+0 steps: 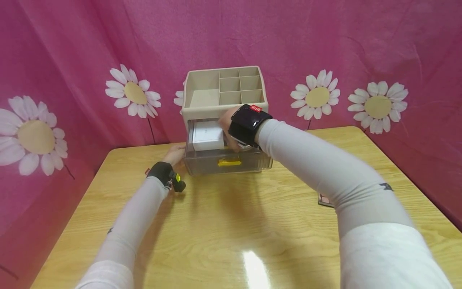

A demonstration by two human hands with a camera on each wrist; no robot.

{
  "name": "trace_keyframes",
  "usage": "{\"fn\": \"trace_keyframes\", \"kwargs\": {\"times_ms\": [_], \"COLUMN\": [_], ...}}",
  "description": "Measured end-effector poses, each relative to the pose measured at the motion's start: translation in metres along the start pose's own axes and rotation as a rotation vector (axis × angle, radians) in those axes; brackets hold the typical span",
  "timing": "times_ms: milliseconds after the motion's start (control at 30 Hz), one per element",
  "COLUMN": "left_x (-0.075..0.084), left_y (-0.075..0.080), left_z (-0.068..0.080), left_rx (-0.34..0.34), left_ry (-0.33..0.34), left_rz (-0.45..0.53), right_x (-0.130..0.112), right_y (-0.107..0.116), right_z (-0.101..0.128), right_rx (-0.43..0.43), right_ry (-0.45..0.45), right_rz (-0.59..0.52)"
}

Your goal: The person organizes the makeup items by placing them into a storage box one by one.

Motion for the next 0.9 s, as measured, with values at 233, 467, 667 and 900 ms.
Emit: {"fn": "trace_keyframes", "kwargs": {"times_ms": [233,467,667,900], "left_x": [-0.003,-0.004,0.007,0.021], "left_y": [0.001,0.002,-0.002,-0.009], "left_z": [-0.009,-0.011,0.009,0.03], "left_rx": [-0.012,0.003,0.007,0.013], "left_ry": [-0.002,0.011,0.016,0.056], "left_rz": [0.02,0.004,0.004,0.045], "right_x": [0.009,0.015,0.016,0.014], "right_y": [-0.004,-0.006,-0.008,-0.008], "right_z": [-0.014,-0.023,-0.024,-0.024], "right_rx": [0.148,0.22,0.278,0.303], "right_ry": [-0.023,-0.027,0.037,0.06], "right_rz": [0.163,0.195,0.191,0.182]}}
Point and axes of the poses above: each hand's wrist, its own z-axis away from the middle knuckle, its own y-axis out of the back of the hand, x = y × z, the point moved 5 cm from there along -z, towards the middle knuckle, and after that the axes turned 14 degrees about -z, right-handed, at the moved point
